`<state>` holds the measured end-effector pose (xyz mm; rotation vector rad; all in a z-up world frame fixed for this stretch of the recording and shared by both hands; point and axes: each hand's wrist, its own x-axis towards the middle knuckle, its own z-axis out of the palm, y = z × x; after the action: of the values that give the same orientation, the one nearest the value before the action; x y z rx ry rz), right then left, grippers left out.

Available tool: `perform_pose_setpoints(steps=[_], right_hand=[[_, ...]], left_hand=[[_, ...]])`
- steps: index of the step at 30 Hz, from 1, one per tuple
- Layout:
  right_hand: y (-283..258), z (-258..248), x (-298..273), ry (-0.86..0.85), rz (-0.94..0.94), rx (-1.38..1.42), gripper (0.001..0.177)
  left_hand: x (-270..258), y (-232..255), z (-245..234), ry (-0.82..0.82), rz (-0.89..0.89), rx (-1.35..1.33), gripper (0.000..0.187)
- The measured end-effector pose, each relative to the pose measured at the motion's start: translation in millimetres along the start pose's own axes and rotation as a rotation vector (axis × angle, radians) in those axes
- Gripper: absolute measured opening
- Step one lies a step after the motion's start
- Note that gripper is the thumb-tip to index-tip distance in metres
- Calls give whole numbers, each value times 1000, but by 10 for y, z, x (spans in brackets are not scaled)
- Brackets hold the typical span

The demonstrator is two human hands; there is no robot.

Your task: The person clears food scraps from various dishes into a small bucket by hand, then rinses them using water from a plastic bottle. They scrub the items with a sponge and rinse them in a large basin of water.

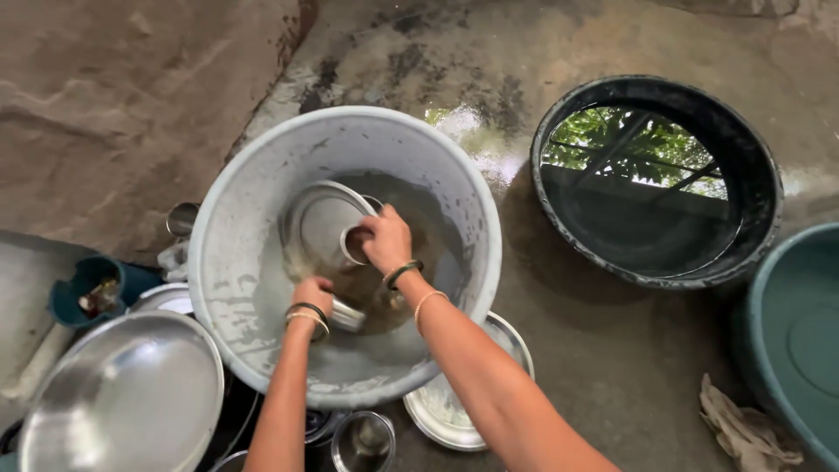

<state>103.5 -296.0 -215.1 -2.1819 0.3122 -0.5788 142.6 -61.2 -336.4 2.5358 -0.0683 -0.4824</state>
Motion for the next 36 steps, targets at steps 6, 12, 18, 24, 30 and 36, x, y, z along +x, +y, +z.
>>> perform_pose_setpoints(steps=[6, 12, 18, 24, 30, 36], right_hand=[[-707, -492, 34, 16, -549, -81, 14], [-1039, -930, 136, -53, -889, -152, 21], [-1249, -1237, 232, 9, -937, -230, 27], [-1315, -1394, 412, 219, -600, 104, 24], [-634, -1117, 508, 96, 79, 611, 6], [-118, -840, 252, -119, 320, 663, 14]], left_hand=[[-186, 289, -328, 305, -48, -391, 28], [-212, 373, -465, 125, -201, -1143, 29], [-263, 340, -529, 92, -200, -1199, 36], [-492, 512, -767, -26, -306, -1266, 43], [-1045, 1206, -1368, 56, -212, -1510, 70], [-911, 1068, -1550, 529, -83, -849, 57]])
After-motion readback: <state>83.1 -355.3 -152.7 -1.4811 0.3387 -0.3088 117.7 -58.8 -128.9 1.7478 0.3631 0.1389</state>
